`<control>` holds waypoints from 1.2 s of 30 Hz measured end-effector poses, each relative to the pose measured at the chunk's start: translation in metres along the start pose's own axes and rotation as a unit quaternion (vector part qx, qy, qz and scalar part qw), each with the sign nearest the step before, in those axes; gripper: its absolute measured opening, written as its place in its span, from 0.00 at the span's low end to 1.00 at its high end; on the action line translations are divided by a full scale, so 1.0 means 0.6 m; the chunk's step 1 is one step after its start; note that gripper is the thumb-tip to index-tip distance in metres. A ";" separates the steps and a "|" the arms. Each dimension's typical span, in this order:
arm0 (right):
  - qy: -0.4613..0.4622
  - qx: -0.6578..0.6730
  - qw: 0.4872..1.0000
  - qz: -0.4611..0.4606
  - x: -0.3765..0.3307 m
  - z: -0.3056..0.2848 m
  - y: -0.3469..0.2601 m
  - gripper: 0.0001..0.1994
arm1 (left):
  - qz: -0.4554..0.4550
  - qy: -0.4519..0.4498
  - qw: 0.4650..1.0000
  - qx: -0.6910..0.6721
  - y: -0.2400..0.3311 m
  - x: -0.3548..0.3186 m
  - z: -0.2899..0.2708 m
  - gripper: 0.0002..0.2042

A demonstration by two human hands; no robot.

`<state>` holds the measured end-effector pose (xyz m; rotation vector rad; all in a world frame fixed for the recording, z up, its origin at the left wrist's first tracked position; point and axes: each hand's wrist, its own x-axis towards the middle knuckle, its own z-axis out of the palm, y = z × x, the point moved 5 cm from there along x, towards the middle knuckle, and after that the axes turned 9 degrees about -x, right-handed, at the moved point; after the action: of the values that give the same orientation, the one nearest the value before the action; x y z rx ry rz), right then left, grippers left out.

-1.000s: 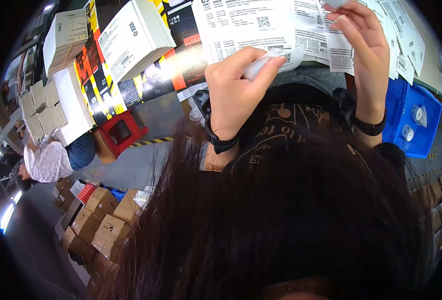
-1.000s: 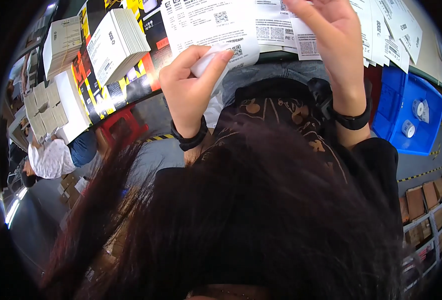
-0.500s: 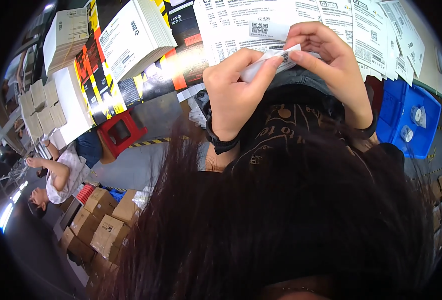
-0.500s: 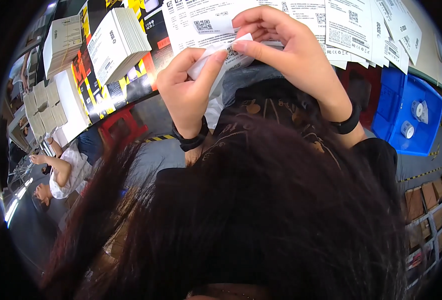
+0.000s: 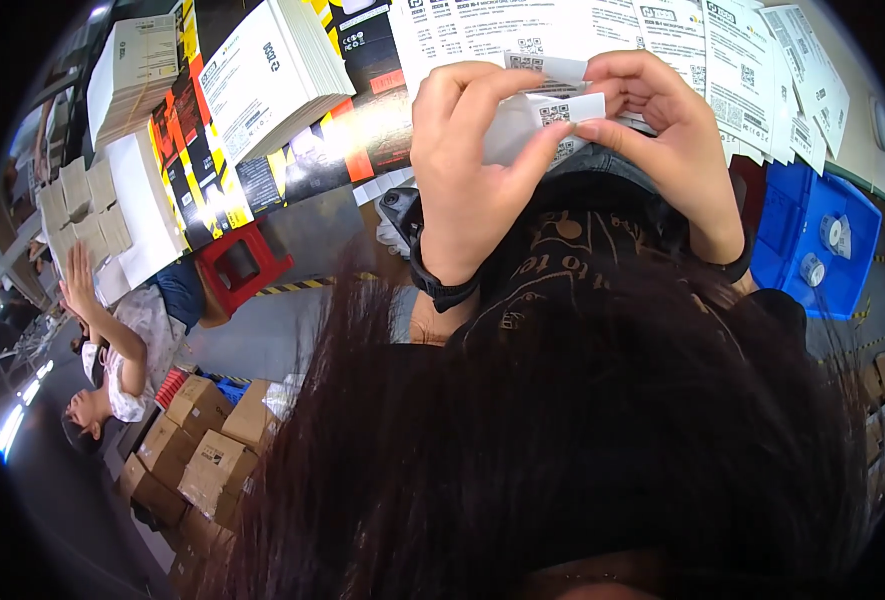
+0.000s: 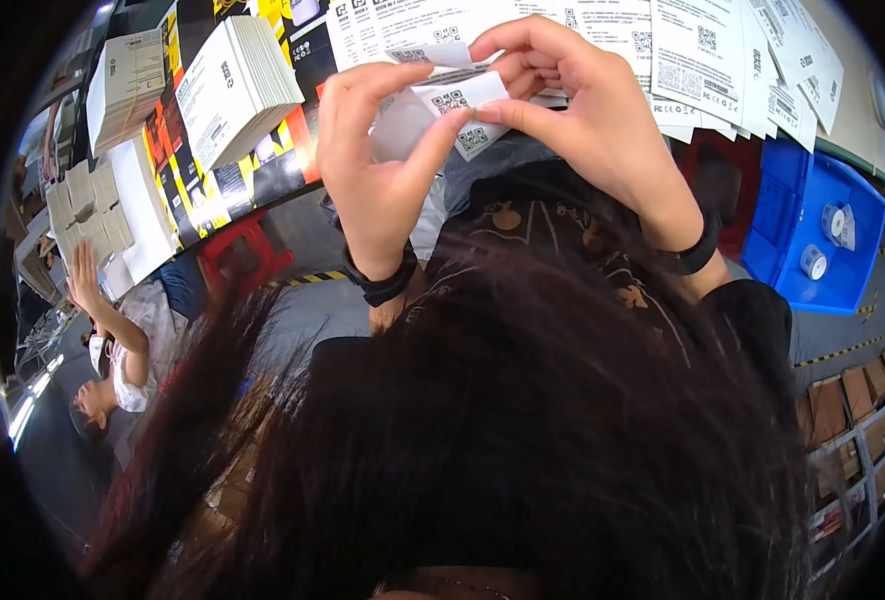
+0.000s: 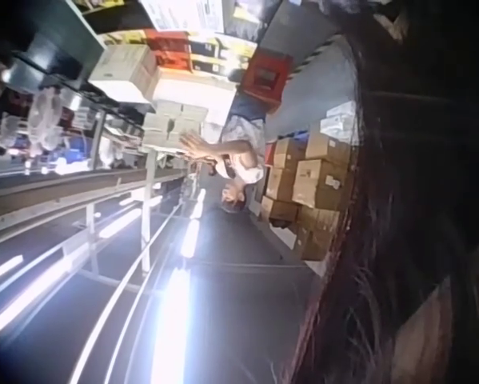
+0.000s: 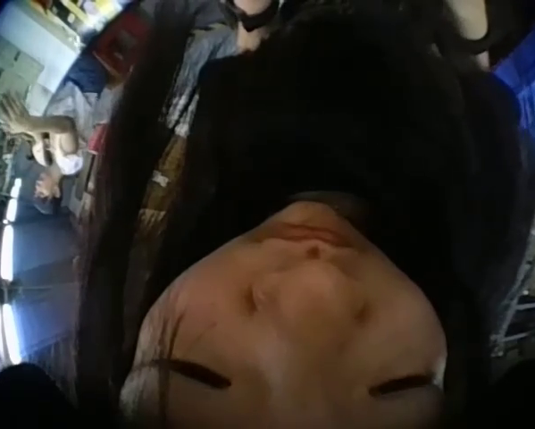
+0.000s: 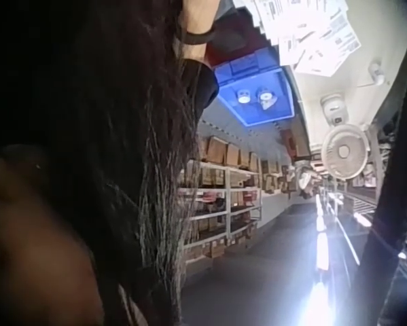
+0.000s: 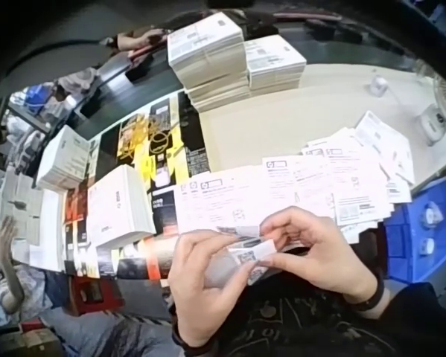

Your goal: The recorder is sorting and organizing printed shipping labels on a workbench.

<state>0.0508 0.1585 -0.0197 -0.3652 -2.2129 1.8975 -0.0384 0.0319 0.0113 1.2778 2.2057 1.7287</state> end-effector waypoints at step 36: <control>0.004 0.164 0.985 0.059 0.014 -0.026 0.030 0.22 | -0.157 -0.004 0.983 -0.099 -0.017 -0.015 0.017 0.14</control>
<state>0.0485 0.1783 -0.0353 -0.4509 -1.8627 2.2695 -0.0329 0.0339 -0.0049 0.8398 2.0326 1.7564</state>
